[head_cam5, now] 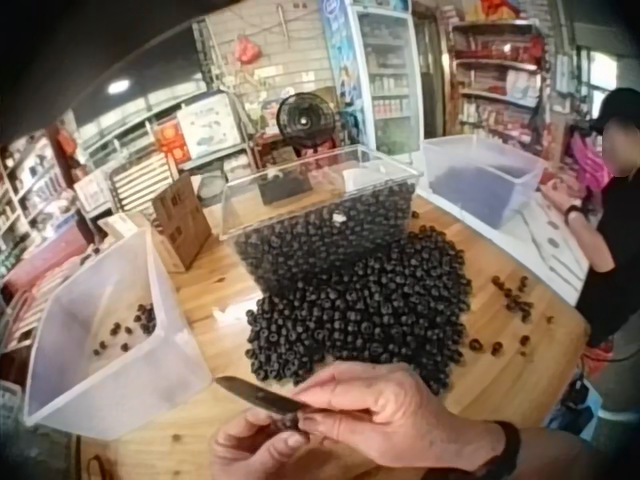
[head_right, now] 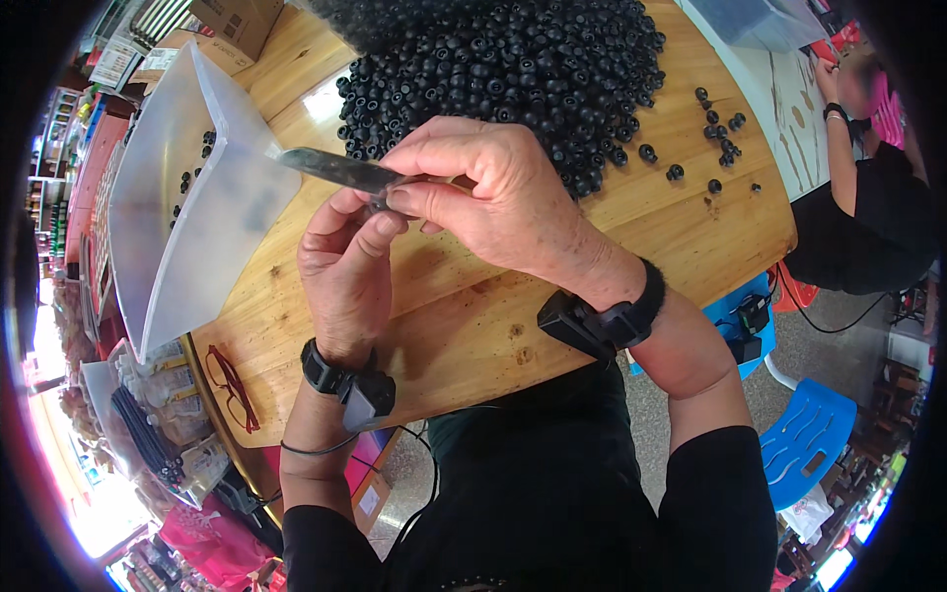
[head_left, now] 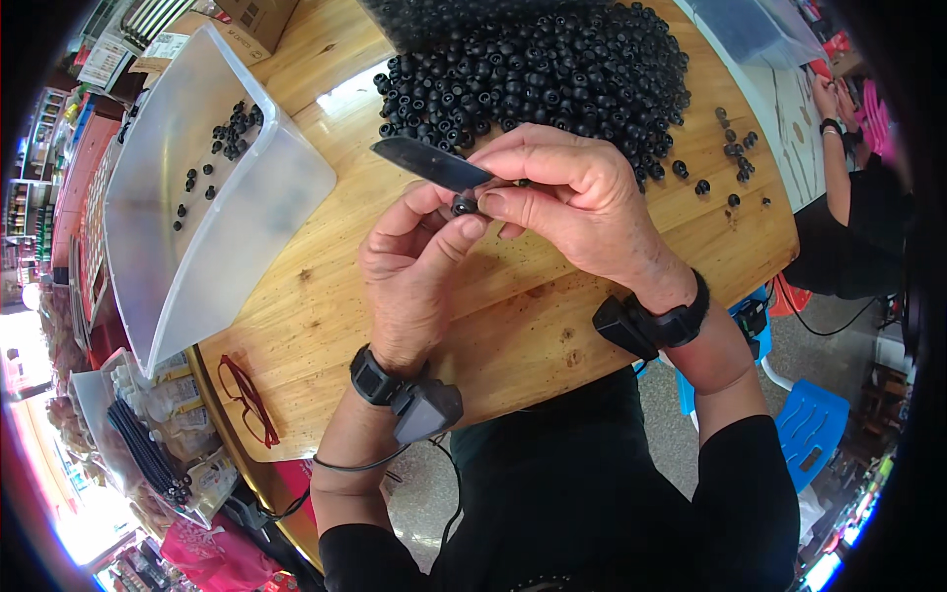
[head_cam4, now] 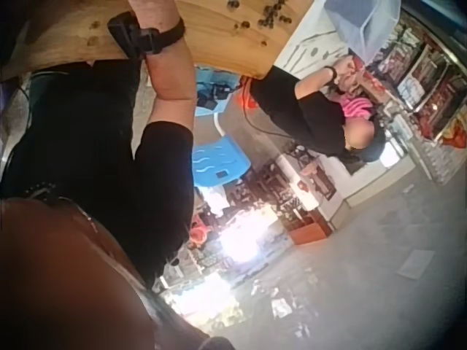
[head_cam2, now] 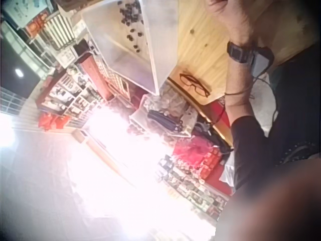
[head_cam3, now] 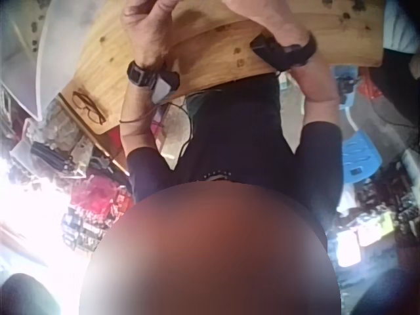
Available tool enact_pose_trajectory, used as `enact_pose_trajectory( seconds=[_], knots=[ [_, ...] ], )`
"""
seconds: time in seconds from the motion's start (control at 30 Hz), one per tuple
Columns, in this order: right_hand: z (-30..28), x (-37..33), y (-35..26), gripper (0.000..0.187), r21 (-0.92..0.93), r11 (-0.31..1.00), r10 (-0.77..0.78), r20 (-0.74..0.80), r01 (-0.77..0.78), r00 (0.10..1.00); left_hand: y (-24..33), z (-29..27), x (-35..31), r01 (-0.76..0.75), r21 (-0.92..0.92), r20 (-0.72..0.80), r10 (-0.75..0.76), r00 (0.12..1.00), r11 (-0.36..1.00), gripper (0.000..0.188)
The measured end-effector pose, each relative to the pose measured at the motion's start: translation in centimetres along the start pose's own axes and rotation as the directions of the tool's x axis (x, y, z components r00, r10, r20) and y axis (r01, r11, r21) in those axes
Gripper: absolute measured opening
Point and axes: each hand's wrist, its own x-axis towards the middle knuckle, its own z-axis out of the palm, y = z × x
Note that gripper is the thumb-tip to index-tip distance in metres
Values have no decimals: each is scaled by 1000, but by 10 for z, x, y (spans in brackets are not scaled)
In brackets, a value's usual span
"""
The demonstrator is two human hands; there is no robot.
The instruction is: Trimming small parts off of black spherical objects using a knife.
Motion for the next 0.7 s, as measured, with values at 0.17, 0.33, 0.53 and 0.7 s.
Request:
enact_pose_trajectory(
  seconds=[0.17,0.33,0.53,0.7],
  knots=[
    [-2,0,2,13,-80,997,-3,-10,2,1000,-2,-8,0,38,56,18,-39,999,998,24],
    [-4,1,3,12,51,994,97,-5,-97,995,-7,-10,3,76,-61,60,-72,996,995,25],
    [-7,1,-3,18,88,995,42,88,-50,995,-5,-6,1,6,58,49,-9,999,998,22],
    [-5,0,1,19,48,998,24,107,-30,994,-4,-12,3,16,148,87,-30,996,989,19]
  ],
)
